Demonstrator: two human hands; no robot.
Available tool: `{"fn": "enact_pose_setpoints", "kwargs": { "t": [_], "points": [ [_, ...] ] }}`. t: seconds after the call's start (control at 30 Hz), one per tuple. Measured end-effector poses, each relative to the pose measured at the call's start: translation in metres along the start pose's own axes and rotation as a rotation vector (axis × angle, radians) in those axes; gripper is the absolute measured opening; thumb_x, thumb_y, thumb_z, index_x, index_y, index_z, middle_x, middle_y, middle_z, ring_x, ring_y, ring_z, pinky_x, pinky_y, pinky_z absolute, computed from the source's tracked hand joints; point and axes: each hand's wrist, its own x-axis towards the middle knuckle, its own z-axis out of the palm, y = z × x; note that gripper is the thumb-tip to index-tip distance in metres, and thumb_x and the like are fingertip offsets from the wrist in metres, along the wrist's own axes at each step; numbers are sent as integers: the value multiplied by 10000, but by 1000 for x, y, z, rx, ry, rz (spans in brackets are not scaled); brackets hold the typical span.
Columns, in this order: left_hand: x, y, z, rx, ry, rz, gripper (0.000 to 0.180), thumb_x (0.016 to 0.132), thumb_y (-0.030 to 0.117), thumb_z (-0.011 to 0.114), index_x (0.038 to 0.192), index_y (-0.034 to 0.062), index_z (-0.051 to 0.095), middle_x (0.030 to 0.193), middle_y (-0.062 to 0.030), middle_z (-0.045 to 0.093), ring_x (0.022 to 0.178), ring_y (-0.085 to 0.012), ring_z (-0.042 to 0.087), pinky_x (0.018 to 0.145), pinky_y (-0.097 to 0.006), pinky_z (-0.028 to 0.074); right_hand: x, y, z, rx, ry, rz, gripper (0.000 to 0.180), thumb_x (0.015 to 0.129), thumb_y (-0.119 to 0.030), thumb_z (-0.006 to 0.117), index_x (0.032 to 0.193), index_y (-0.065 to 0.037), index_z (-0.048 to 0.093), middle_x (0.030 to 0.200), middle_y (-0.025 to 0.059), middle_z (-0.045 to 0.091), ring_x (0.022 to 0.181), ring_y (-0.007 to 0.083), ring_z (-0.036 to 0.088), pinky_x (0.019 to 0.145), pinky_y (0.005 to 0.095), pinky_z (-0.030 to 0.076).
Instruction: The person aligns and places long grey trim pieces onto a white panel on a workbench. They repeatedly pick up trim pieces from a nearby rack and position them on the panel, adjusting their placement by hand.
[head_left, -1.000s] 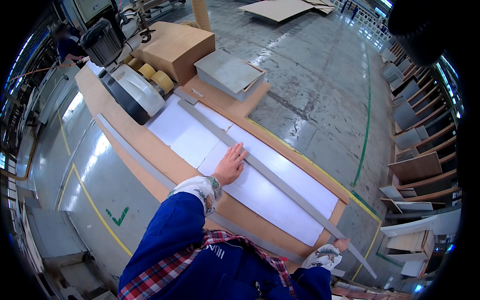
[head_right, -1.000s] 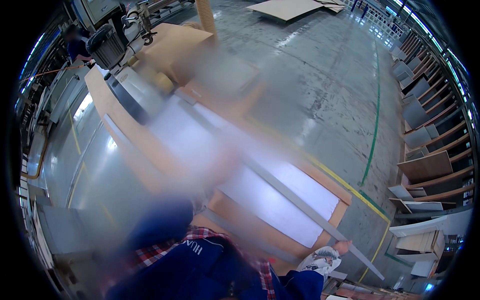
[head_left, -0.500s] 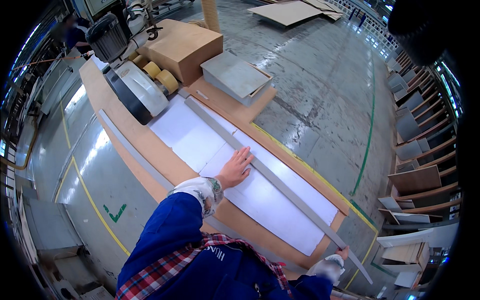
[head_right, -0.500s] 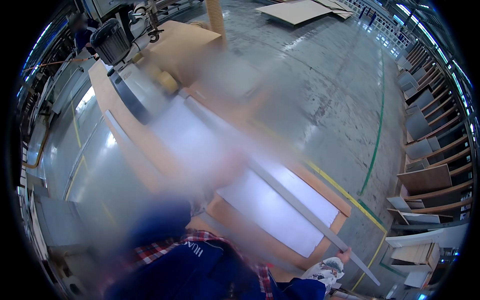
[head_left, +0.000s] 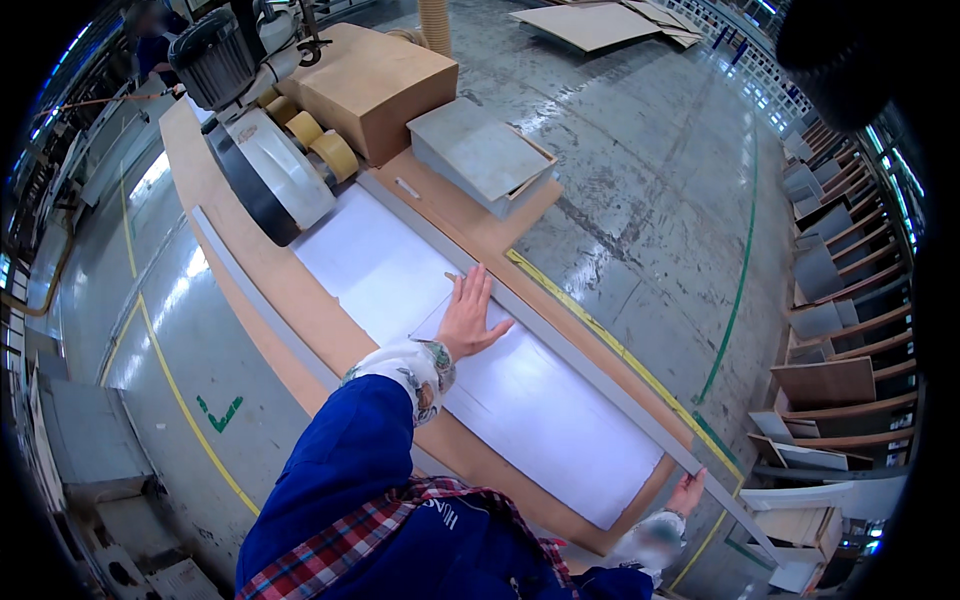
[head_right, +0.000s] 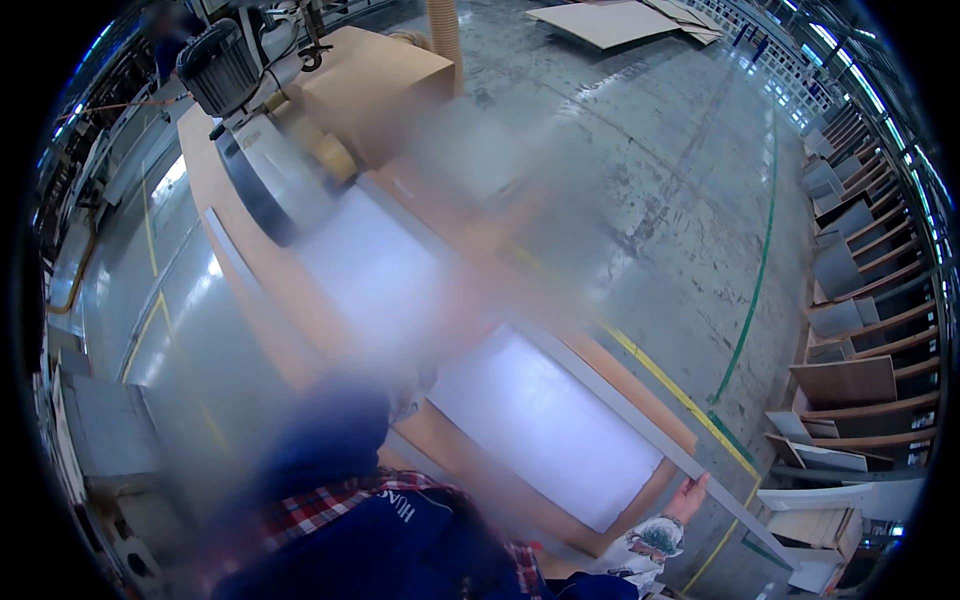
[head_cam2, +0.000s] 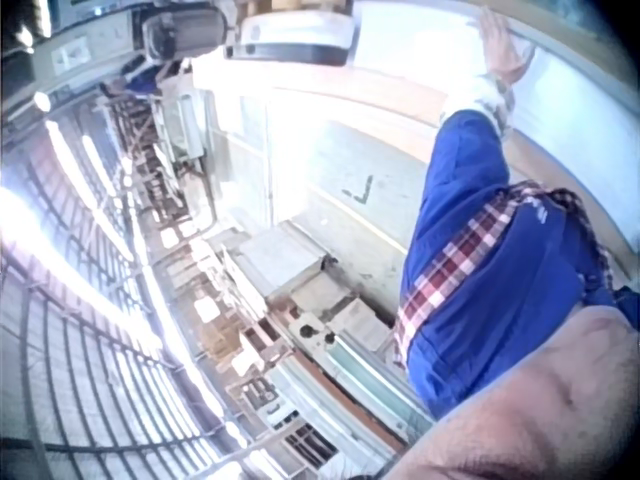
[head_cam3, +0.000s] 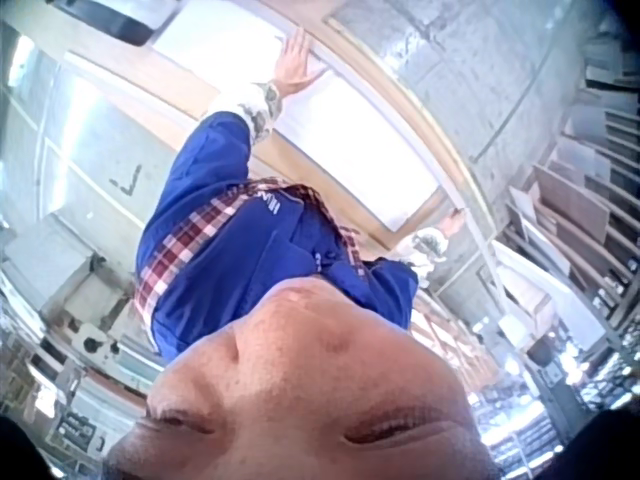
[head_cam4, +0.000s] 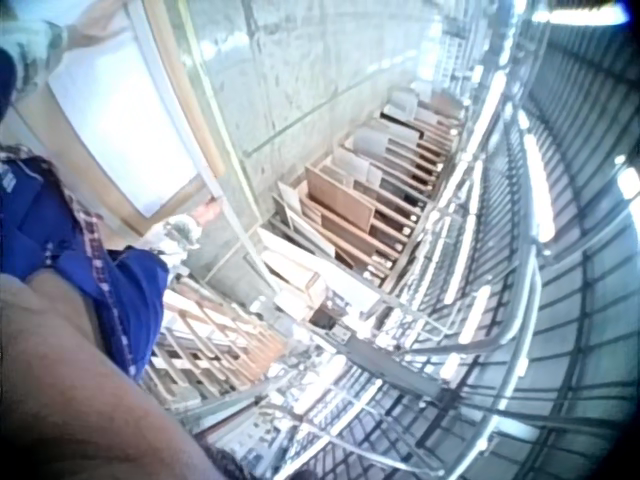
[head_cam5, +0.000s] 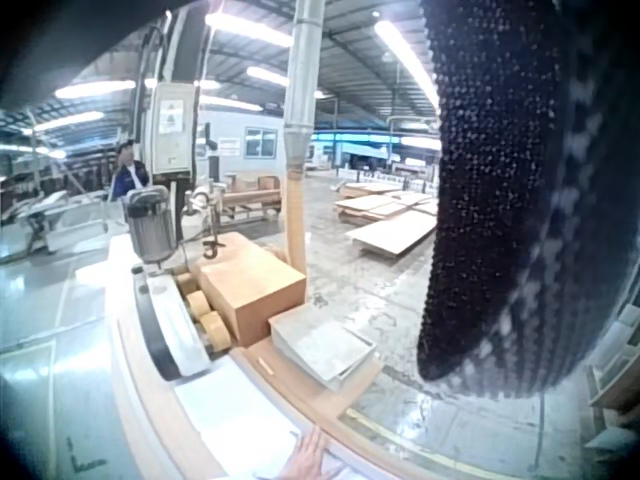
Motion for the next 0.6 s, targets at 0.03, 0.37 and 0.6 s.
{"fn": "enact_pose_setpoints", "kwargs": {
  "t": [0.03, 0.37, 0.6],
  "points": [
    [1, 1, -1, -6, -20, 3, 845, 823, 503, 532, 1367, -72, 237, 1465, -238, 168, 1376, -348, 141, 1123, -460, 117, 0, 3, 1, -21, -35, -3, 241, 893, -184, 598, 1012, 23, 576, 993, 101, 621, 915, 170, 597, 783, 258, 513],
    [-1, 4, 0, -8, 40, 6, 802, 833, 498, 525, 1357, -59, 281, 1461, -235, 181, 1373, -346, 152, 1118, -475, 119, -56, 24, 73, 101, -58, 193, 329, 945, -202, 500, 1122, 75, 512, 1115, 153, 582, 1007, 216, 576, 892, 310, 505],
    [-1, 11, 1, -6, 60, 37, 702, 847, 487, 519, 1342, 13, 366, 1457, -240, 183, 1365, -358, 170, 1105, -513, 118, -34, 53, 58, 47, -46, 194, 290, 912, -180, 562, 1072, 62, 553, 1040, 132, 616, 946, 193, 610, 831, 280, 538]
  ]
}}
